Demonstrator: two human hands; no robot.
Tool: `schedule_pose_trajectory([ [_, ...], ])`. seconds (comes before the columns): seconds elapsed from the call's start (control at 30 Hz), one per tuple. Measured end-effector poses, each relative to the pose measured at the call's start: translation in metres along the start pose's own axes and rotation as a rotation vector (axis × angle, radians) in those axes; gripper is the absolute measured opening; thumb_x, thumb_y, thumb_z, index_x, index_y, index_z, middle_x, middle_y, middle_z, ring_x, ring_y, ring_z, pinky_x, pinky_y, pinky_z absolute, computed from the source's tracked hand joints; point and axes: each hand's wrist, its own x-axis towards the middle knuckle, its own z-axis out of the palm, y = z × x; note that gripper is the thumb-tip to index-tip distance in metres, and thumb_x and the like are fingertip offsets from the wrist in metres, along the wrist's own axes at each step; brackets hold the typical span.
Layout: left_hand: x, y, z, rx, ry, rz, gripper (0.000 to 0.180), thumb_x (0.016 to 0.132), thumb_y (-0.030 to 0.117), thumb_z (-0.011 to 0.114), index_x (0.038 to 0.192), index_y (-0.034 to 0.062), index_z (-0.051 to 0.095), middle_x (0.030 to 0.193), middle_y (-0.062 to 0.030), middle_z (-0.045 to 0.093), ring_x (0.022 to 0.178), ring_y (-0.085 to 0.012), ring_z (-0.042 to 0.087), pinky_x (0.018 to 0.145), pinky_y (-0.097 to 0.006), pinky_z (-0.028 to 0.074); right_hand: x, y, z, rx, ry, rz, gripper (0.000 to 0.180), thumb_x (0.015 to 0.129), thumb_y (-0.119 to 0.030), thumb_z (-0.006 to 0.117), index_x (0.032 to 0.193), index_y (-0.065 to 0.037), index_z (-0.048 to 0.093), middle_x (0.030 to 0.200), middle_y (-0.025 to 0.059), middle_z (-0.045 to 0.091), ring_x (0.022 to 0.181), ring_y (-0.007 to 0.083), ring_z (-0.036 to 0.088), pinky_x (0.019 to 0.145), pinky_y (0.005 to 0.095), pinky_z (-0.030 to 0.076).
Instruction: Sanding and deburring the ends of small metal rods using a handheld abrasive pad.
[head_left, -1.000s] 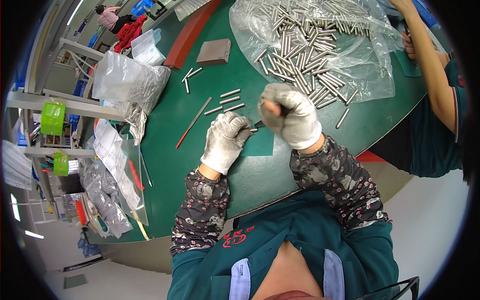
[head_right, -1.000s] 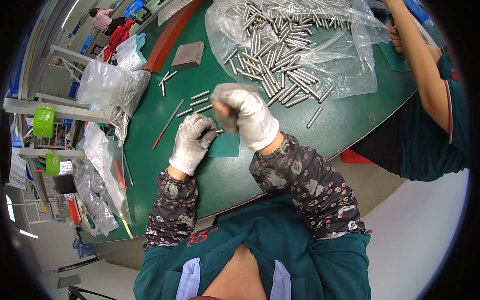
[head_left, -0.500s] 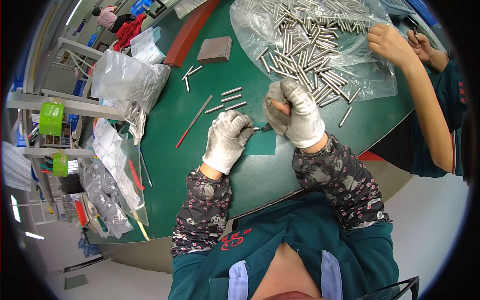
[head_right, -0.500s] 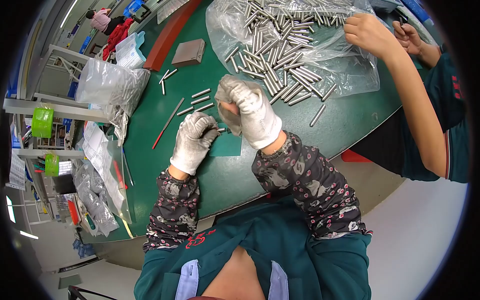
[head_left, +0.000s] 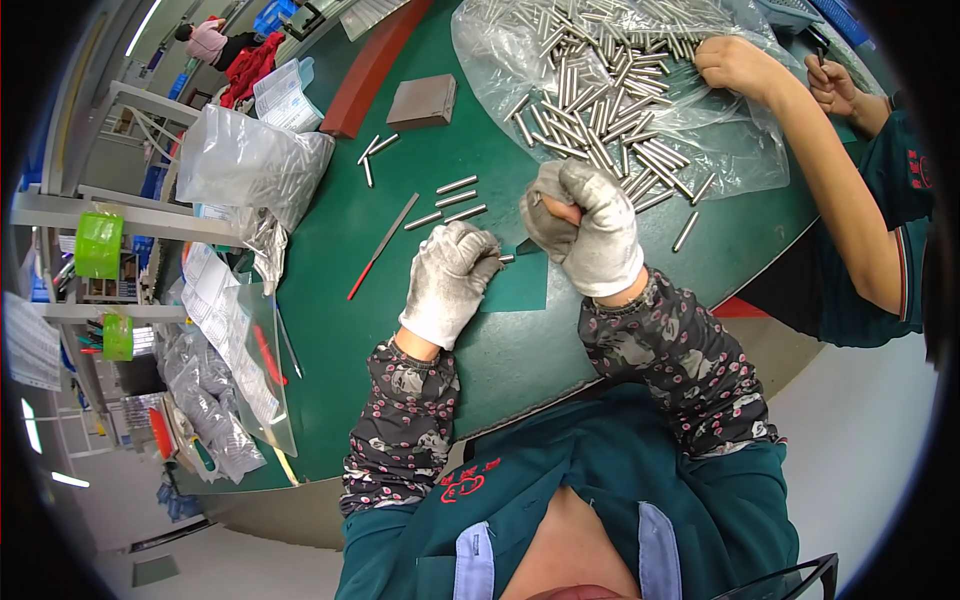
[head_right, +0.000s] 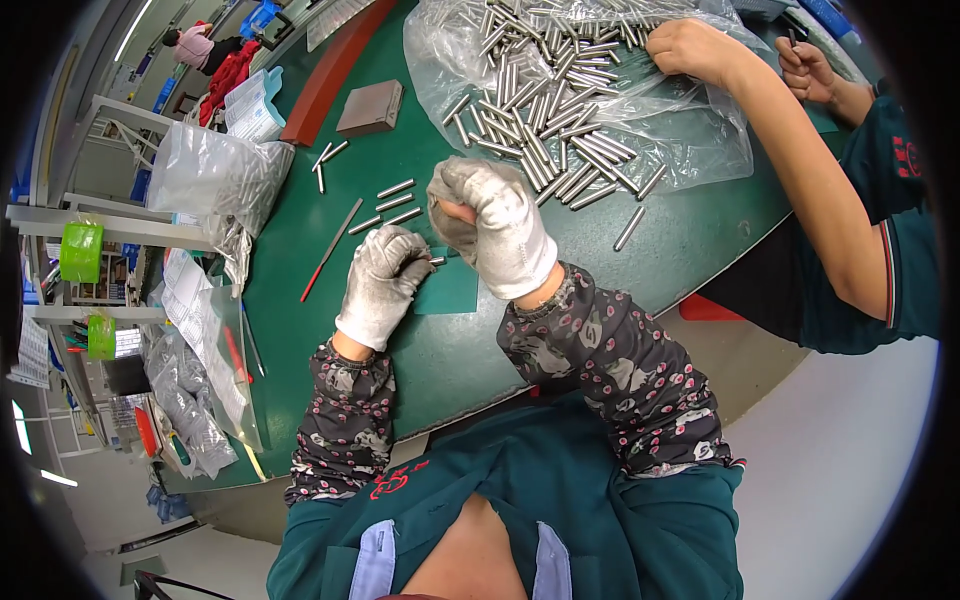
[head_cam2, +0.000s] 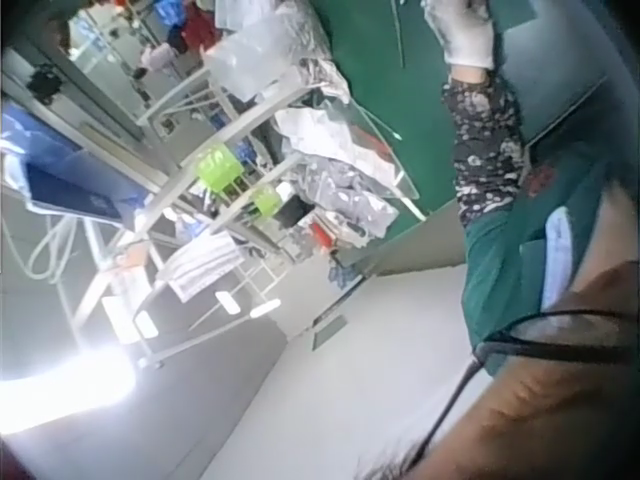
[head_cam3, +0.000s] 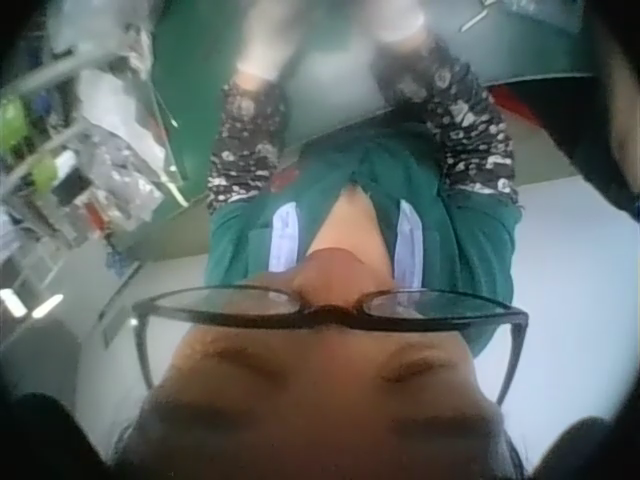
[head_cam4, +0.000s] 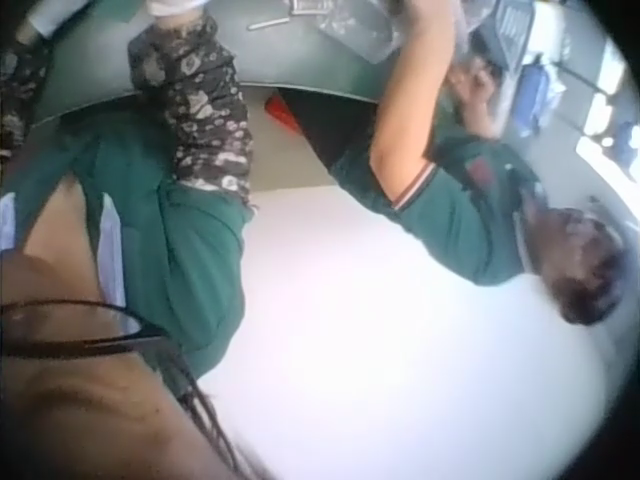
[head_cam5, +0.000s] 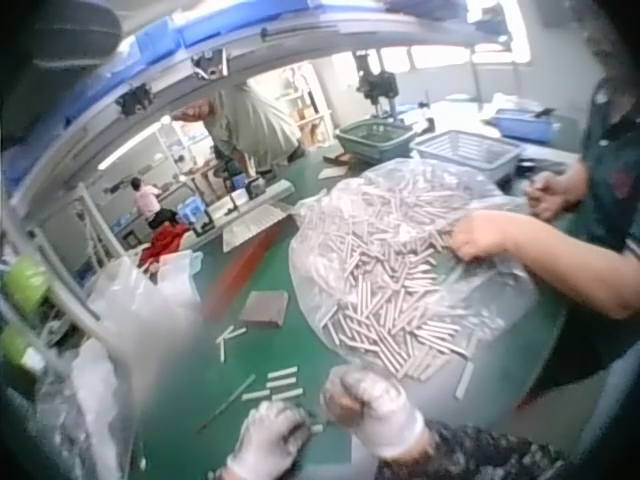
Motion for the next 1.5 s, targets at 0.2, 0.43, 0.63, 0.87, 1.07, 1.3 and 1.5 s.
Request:
schedule_pose_trajectory([
  [0.2,0.0,0.001,0.001,-0.01,0.007,-0.002,0.019,0.063,0.007,0.069,0.079,0.008,0.059,0.078,-0.0051,0.057,0.076,-0.025,0.055,0.067,-0.034,0.045,-0.001,0.001,0.002,0.003,0.003,-0.006,0.035,0.087,-0.028,0.04,0.059,-0.009,0.037,0.053,-0.003,0.031,0.046,0.0062,0.028,0.043,0.021,0.021],
  [0.43,0.001,0.001,-0.001,-0.02,-0.001,-0.015,0.018,0.064,0.005,0.068,0.079,0.0073,0.059,0.079,-0.0061,0.057,0.075,-0.0255,0.055,0.066,-0.034,0.045,-0.001,0.001,0.002,-0.013,0.013,0.023,0.033,0.087,-0.026,0.04,0.059,-0.009,0.037,0.054,-0.0034,0.031,0.046,0.0059,0.028,0.043,0.0209,0.021],
  [0.63,0.001,0.001,0.0,-0.018,0.006,-0.001,0.019,0.063,0.006,0.069,0.079,0.0069,0.059,0.079,-0.0062,0.057,0.075,-0.0254,0.055,0.067,-0.034,0.045,0.0,0.001,0.0,-0.007,-0.032,-0.006,0.033,0.087,-0.026,0.04,0.059,-0.009,0.036,0.054,-0.0033,0.031,0.046,0.0056,0.027,0.042,0.0207,0.02],
  [0.87,-0.003,0.003,-0.001,-0.024,0.0,-0.014,0.019,0.063,0.006,0.069,0.079,0.007,0.059,0.078,-0.0063,0.057,0.075,-0.0254,0.055,0.067,-0.034,0.045,-0.006,0.001,0.003,-0.013,0.004,0.001,0.034,0.087,-0.027,0.04,0.058,-0.01,0.036,0.053,-0.0035,0.032,0.045,0.0054,0.027,0.042,0.0205,0.02],
  [1.07,0.002,-0.001,0.004,-0.029,-0.008,-0.034,0.019,0.062,0.006,0.069,0.078,0.0072,0.059,0.077,-0.006,0.057,0.075,-0.0255,0.055,0.066,-0.035,0.045,-0.002,0.006,-0.004,-0.09,-0.003,-0.019,0.034,0.087,-0.029,0.041,0.059,-0.01,0.037,0.054,-0.0034,0.033,0.047,0.005,0.028,0.042,0.0205,0.021],
  [1.3,0.013,0.003,-0.004,-0.018,-0.021,0.027,0.018,0.063,0.007,0.068,0.077,0.0087,0.057,0.076,-0.0059,0.055,0.076,-0.0261,0.054,0.066,-0.036,0.044,0.007,-0.003,0.003,-0.169,-0.06,-0.025,0.035,0.087,-0.029,0.044,0.06,-0.007,0.036,0.057,-0.0026,0.033,0.049,0.0062,0.028,0.045,0.0214,0.023],
  [1.5,0.0,-0.004,0.003,0.019,-0.057,0.039,0.009,0.07,0.012,0.062,0.075,0.0107,0.056,0.078,-0.0063,0.053,0.079,-0.028,0.053,0.066,-0.038,0.043,0.0,0.007,0.003,-0.052,0.142,0.076,0.039,0.08,-0.037,0.047,0.053,-0.012,0.033,0.049,-0.0003,0.029,0.046,0.0129,0.029,0.046,0.0261,0.024],
])
